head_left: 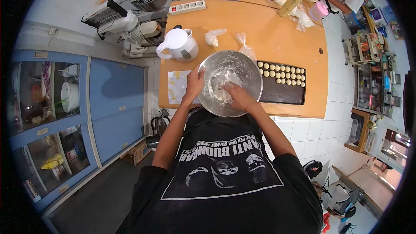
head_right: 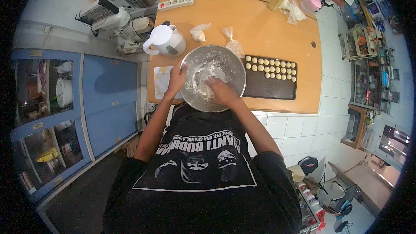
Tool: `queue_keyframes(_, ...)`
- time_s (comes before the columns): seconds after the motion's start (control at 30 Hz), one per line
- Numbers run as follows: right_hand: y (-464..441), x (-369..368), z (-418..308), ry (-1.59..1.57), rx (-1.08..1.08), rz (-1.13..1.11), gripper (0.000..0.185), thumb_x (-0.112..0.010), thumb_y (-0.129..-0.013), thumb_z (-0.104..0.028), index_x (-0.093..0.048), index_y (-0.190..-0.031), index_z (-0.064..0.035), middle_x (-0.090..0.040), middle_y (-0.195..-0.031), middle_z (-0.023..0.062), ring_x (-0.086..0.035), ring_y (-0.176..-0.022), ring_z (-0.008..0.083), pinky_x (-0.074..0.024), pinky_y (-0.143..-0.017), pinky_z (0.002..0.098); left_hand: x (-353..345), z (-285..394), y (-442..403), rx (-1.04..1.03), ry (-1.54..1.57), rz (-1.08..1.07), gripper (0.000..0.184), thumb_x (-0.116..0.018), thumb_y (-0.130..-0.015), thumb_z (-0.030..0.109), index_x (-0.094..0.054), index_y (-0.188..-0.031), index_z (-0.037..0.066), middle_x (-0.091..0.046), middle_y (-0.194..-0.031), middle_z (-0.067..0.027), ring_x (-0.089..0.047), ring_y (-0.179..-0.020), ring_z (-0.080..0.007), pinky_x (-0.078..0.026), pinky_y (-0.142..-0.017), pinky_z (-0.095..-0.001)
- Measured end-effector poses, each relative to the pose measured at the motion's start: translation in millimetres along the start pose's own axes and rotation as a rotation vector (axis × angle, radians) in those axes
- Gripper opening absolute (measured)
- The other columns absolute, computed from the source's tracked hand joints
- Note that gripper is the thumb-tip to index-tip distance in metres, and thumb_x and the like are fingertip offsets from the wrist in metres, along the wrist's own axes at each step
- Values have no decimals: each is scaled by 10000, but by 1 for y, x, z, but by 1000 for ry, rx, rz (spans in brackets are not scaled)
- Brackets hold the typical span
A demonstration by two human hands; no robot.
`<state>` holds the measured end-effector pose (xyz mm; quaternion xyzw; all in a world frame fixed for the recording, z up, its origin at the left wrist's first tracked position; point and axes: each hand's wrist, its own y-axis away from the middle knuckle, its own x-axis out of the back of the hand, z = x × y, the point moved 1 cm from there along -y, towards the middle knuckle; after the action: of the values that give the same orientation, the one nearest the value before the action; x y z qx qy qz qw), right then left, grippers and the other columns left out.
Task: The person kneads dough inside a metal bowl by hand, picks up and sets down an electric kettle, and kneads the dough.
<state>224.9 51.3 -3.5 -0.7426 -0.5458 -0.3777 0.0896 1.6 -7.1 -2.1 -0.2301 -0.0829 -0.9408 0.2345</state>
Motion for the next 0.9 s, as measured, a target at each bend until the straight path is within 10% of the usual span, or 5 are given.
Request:
queue_keyframes(0.17, -15, -26, -12, 417, 168, 15, 665, -709, -716, -8, -518, -1353, -3, -525, -1349, 286, -547, -1233, 428, -455, -1068, 464, -3, -5, -4, 38, -9, -30, 311, -571, -993, 125, -583, -1282, 9, -673, -1098, -277, -659, -1039, -438, -517, -845, -428)
queue_keyframes(0.37, -40, -22, -10, 160, 61, 17, 383, -597, -830, -54, -574, -1197, 52, -586, -1216, 276, -617, -1097, 416, -496, -959, 504, -4, -5, -1, -10, -36, 42, 324, -570, -992, 119, -580, -1299, 16, -665, -1124, -285, -644, -1077, -438, -506, -872, -432)
queue_keyframes(0.67, -41, 18, 20, -168, -42, 202, 529, -746, -738, -130, -612, -1229, 12, -620, -1226, 262, -603, -1119, 426, -481, -992, 478, -1, -3, 5, 60, 81, -26, 351, -550, -1032, 220, -573, -1311, 7, -694, -1120, -229, -678, -1045, -297, -507, -896, -408)
queue_keyframes(0.9, 10, 84, 10, 290, -140, 30, 510, -717, -701, -50, -619, -1197, 21, -655, -1080, 307, -651, -1027, 420, -518, -943, 474, -5, -9, 3, 29, 78, -13, 282, -555, -1007, 137, -589, -1263, 22, -679, -1088, -256, -669, -1017, -404, -512, -856, -421)
